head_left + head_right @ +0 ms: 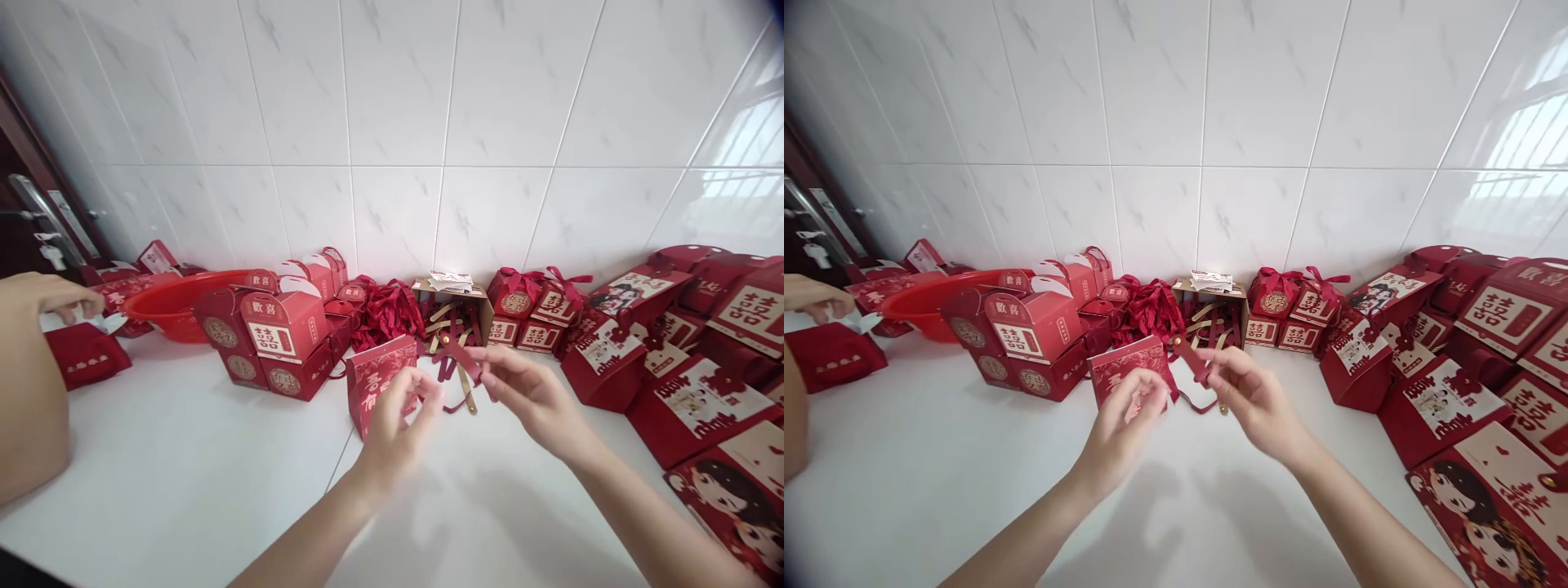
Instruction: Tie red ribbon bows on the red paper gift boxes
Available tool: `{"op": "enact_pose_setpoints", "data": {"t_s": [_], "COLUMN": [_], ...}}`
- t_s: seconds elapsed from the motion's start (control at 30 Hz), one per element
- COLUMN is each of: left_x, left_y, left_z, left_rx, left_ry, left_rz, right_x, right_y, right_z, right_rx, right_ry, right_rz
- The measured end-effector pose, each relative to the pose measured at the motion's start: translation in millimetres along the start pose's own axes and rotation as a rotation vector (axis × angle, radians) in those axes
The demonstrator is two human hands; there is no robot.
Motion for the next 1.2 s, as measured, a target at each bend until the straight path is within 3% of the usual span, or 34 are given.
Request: {"op": "enact_pose_setpoints", "data": {"t_s": [0.07, 0.17, 0.4, 0.5, 0.63, 0.73, 0.93, 1.07, 1.2], "left_x": [4.4, 4.4, -11.5, -13.9, -23.4, -30.0, -30.2, -30.2, -25.2], "left_y": [-0.4, -5.9, -10.2, -4.9, 10.2, 14.2, 13.5, 15.1, 9.1], "left_z": [11.0, 13.8, 15.3, 11.7, 11.9, 17.0, 18.1, 19.0, 19.5], "left_rx": [-0.19, -0.311, -0.291, -0.15, 0.145, 0.259, 0.228, 0.109, 0.041], "left_ry": [-0.085, -0.049, -0.033, 0.044, 0.154, 0.168, 0.157, 0.035, -0.071], "left_rz": [-0.149, -0.163, -0.075, 0.073, 0.503, 0.661, 0.604, 0.596, 0.388], "right_x": [-17.4, -35.3, -47.8, -47.0, -46.3, -47.8, -48.4, -48.1, -49.9], "right_y": [-12.6, -16.0, -1.1, -1.7, -8.0, -11.5, -8.5, -2.7, 5.4], "right_z": [10.2, 23.4, 31.6, 29.7, 24.1, 24.6, 26.1, 26.5, 26.9], "right_rx": [-0.085, -0.202, -0.178, -0.145, -0.129, -0.112, -0.028, 0.105, 0.248], "right_ry": [-0.051, -0.124, -0.185, -0.156, -0.041, -0.055, -0.122, -0.161, -0.176], "right_rz": [-0.121, -0.247, -0.182, -0.158, -0.234, -0.301, -0.281, -0.159, 0.028]}}
Point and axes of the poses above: each hand's wrist, its own x-axis towards the middle knuckle, its own z-axis out of the palm, y = z × x, the point moved 5 cm from there along x, towards the middle knuckle, and after that the axes turned 11 degrees about x, right-handed, at the moved point
